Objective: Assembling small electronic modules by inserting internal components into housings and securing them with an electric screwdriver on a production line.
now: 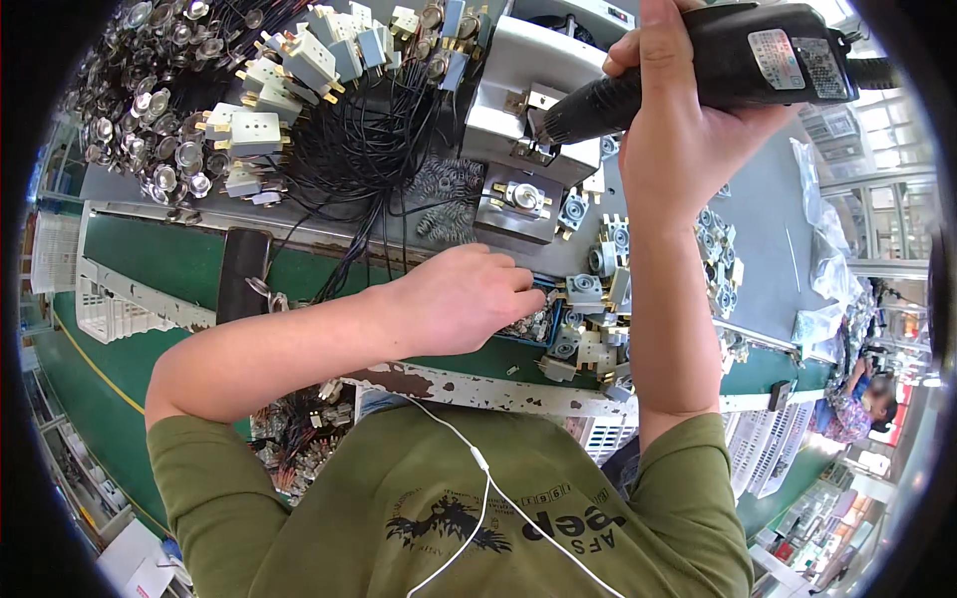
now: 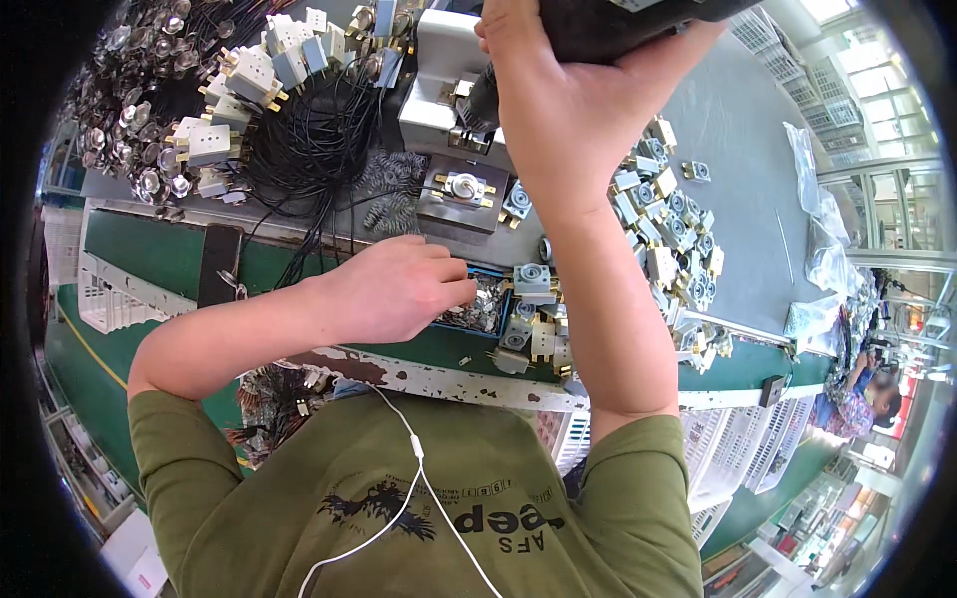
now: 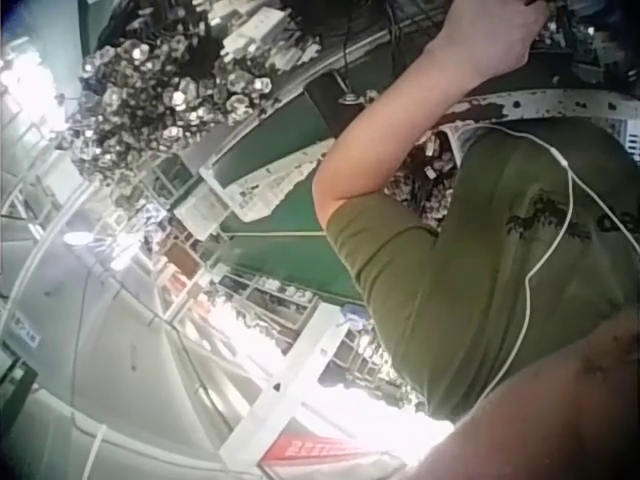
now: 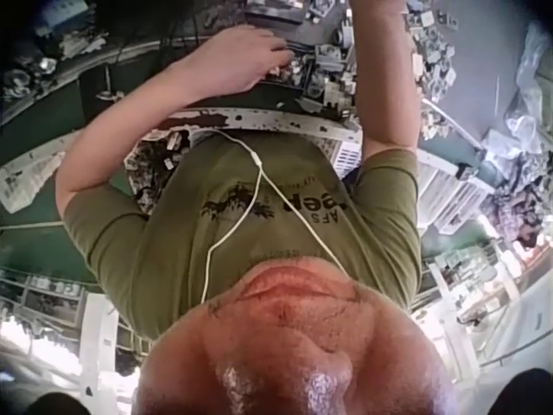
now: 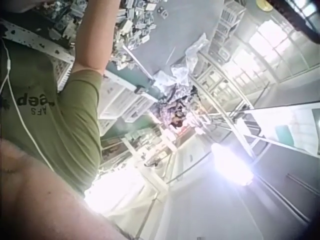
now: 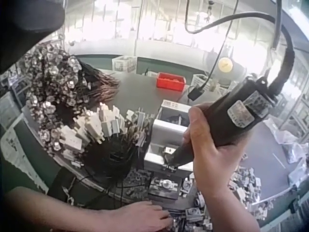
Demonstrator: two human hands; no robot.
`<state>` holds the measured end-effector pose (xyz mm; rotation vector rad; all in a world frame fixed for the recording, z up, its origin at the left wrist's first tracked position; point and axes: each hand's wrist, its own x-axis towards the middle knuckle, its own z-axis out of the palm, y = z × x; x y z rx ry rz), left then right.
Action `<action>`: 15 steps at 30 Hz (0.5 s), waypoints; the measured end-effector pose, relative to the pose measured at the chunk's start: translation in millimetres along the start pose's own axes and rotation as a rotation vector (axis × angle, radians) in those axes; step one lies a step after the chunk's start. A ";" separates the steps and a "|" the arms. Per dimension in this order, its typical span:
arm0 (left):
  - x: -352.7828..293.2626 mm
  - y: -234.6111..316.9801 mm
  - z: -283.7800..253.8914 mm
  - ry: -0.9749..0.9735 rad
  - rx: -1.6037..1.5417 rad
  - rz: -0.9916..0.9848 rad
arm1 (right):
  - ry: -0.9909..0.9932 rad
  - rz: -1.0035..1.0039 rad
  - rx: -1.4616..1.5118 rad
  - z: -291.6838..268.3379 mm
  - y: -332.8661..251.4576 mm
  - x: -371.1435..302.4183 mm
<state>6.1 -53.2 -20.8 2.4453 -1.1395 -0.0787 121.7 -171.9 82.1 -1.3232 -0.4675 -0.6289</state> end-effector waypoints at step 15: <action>2.5 -5.4 4.1 0.032 -0.035 0.007 | -0.080 -0.062 -0.059 0.0 -3.8 -0.9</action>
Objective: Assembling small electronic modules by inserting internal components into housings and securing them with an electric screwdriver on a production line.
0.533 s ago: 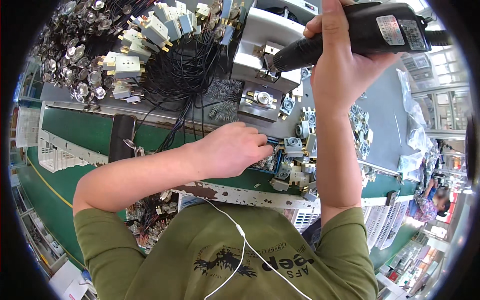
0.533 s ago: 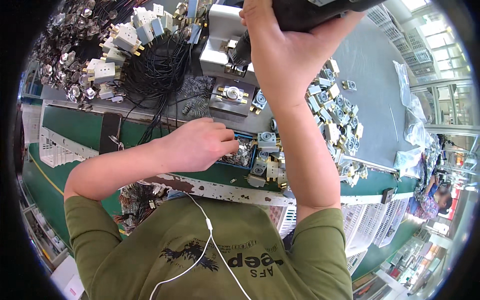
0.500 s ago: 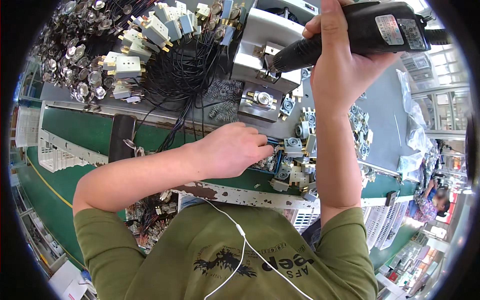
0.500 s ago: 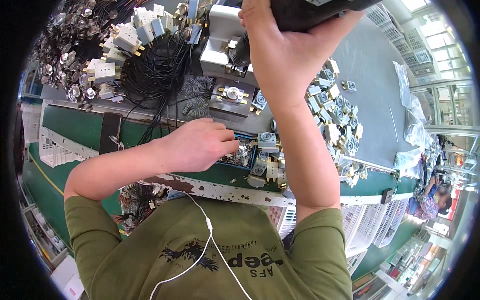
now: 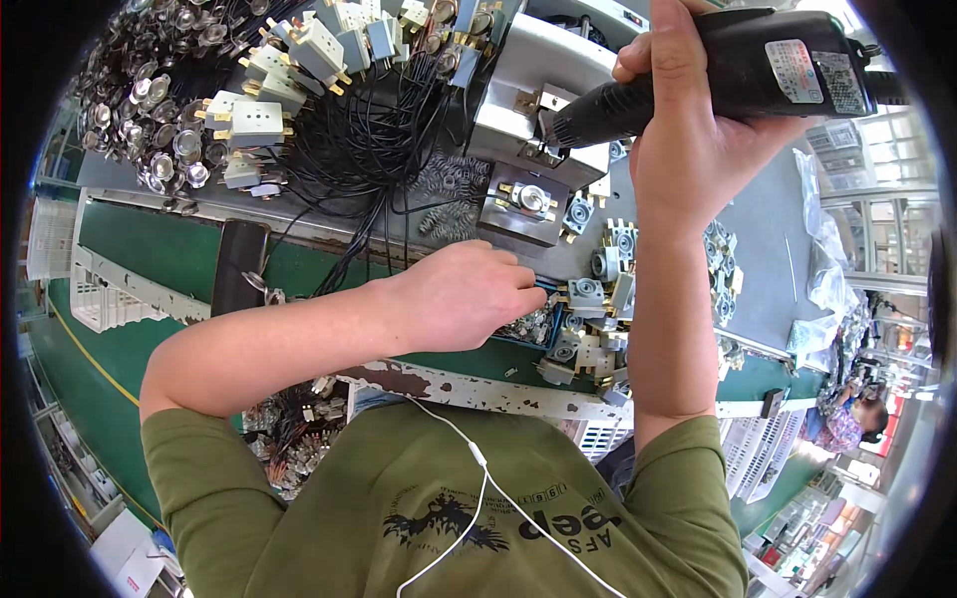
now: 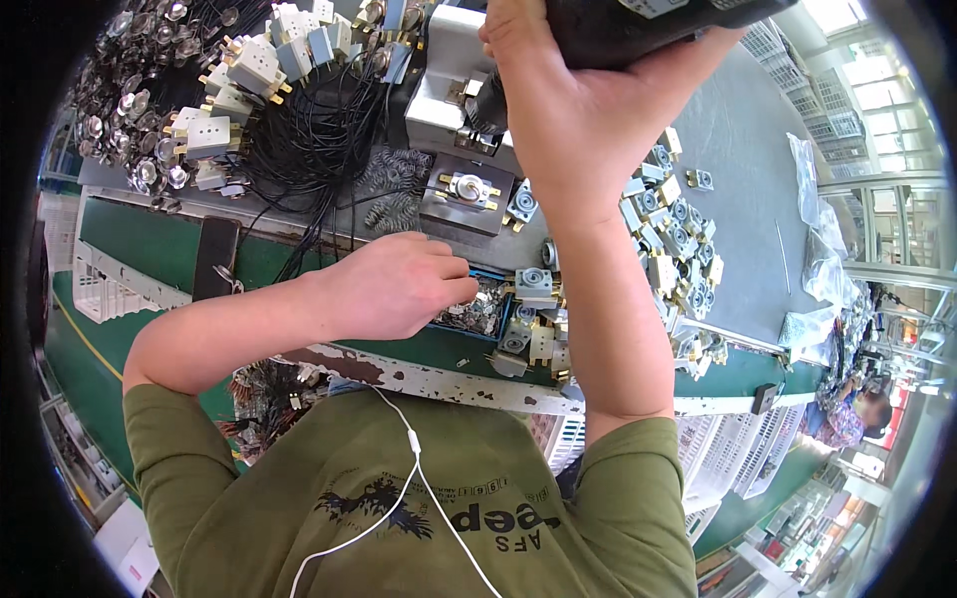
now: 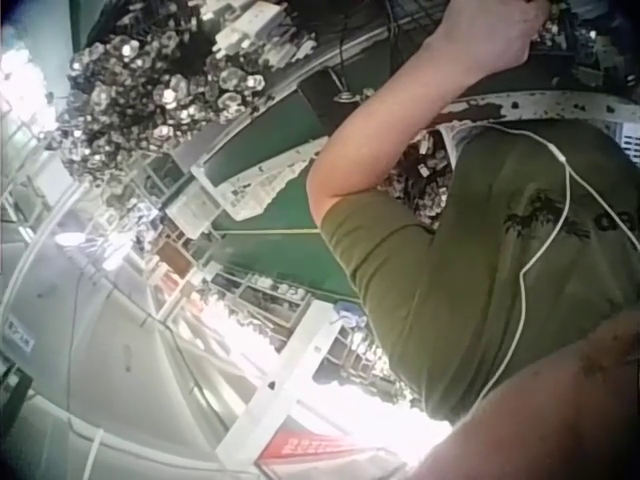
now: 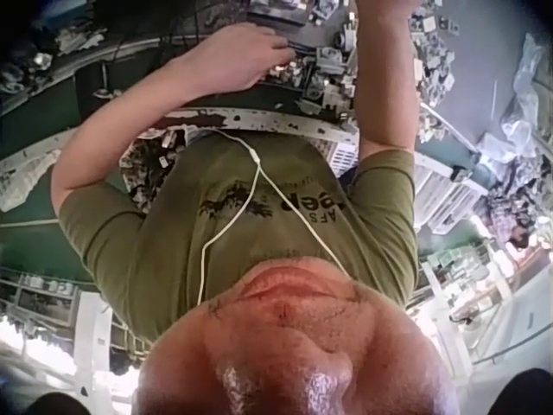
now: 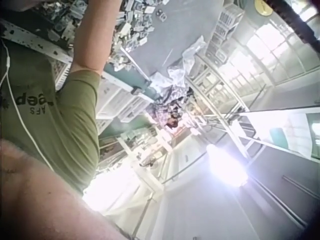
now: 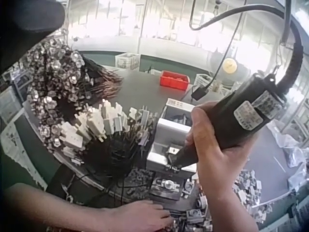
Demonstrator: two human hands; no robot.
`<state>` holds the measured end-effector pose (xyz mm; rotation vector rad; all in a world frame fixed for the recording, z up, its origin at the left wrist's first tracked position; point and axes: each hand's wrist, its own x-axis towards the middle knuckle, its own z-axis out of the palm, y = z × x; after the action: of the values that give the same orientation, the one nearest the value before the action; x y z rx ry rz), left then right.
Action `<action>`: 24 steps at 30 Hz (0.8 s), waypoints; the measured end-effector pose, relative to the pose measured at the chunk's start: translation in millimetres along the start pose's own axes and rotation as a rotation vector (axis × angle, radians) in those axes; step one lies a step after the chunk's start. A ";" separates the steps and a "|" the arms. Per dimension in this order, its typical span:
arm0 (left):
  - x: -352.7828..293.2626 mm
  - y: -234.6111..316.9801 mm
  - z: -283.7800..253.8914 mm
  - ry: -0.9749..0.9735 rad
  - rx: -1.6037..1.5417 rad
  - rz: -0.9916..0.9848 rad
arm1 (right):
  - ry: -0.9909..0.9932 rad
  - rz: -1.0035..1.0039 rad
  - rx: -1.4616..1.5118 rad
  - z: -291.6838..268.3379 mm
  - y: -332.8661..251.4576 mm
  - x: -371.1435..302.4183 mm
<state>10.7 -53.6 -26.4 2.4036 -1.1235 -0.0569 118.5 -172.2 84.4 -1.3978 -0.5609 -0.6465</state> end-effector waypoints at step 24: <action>21.6 -39.5 -28.2 0.366 0.242 -0.159 | -0.058 -0.028 0.046 -25.0 -26.4 -8.7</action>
<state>59.7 -36.4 -15.5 2.5685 -0.8076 0.4734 93.3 -197.9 94.5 -1.3715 -0.6390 -0.6135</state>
